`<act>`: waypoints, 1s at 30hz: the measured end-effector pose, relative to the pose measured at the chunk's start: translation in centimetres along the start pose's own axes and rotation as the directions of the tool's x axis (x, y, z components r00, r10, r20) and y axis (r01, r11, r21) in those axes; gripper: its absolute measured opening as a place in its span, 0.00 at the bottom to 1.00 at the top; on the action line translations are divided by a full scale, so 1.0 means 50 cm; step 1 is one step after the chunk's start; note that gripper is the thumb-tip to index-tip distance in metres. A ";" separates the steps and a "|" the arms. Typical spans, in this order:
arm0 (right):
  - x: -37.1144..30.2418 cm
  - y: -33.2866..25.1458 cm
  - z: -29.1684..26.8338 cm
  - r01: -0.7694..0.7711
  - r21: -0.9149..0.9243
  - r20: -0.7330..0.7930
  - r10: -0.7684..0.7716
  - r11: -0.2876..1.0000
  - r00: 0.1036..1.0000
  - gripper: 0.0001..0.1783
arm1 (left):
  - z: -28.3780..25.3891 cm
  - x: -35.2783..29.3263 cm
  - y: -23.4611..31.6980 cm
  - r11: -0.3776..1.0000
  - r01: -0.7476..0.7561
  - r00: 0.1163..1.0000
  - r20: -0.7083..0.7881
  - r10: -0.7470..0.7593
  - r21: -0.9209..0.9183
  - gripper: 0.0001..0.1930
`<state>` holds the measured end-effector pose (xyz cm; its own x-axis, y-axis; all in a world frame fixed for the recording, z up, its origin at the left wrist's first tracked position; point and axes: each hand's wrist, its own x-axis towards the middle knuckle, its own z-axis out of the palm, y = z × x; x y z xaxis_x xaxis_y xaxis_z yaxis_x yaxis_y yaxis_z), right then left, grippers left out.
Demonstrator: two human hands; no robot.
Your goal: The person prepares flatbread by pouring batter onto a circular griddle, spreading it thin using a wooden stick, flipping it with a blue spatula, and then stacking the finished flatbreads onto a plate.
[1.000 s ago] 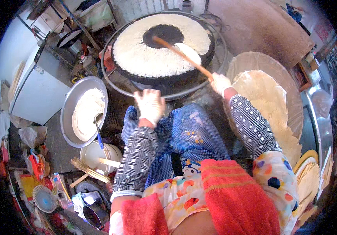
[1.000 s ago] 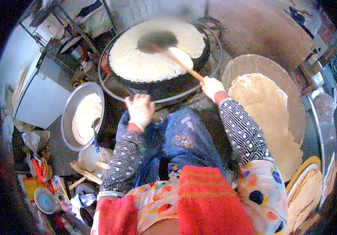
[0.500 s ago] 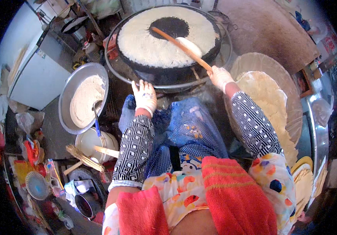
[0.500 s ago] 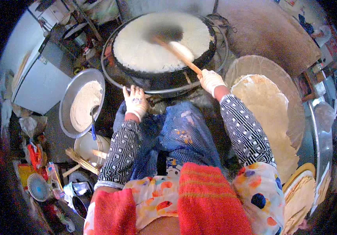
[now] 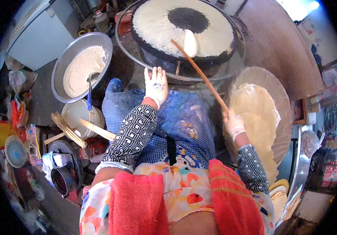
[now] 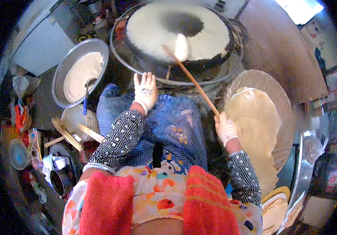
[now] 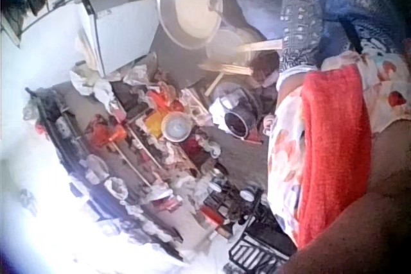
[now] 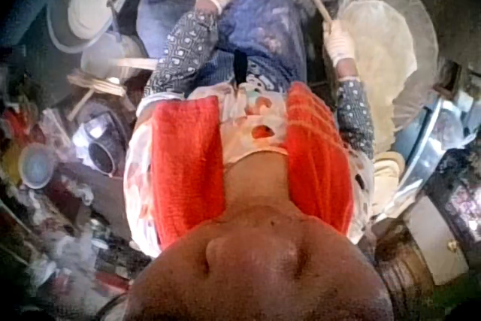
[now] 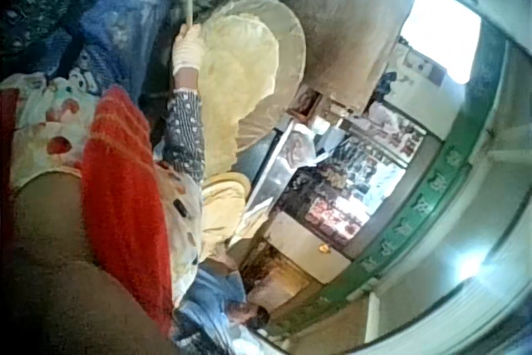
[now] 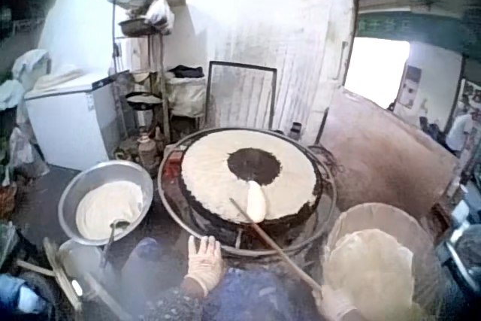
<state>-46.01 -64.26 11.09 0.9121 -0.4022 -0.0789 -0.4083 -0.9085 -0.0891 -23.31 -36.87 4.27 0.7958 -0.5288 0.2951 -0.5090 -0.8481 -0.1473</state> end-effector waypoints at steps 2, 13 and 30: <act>0.070 0.000 0.015 0.028 -0.016 -0.060 -0.029 0.999 0.998 0.16 | -0.027 0.009 -0.027 1.000 -0.022 0.999 0.038 0.022 -0.010 0.27; 0.291 -0.033 -0.026 0.120 -0.091 -0.088 -0.128 0.989 0.988 0.18 | -0.043 0.031 -0.132 0.994 0.090 0.986 0.138 -0.097 0.057 0.24; 0.411 -0.039 -0.046 0.096 -0.063 -0.137 -0.104 0.993 0.985 0.20 | -0.022 0.150 -0.303 0.957 0.272 0.933 0.216 -0.287 0.098 0.21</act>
<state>-26.41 -71.03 11.92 0.9460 -0.3170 0.0681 -0.3154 -0.9484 -0.0334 -10.01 -27.95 9.74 0.9597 -0.2571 0.1136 -0.2387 -0.9589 -0.1534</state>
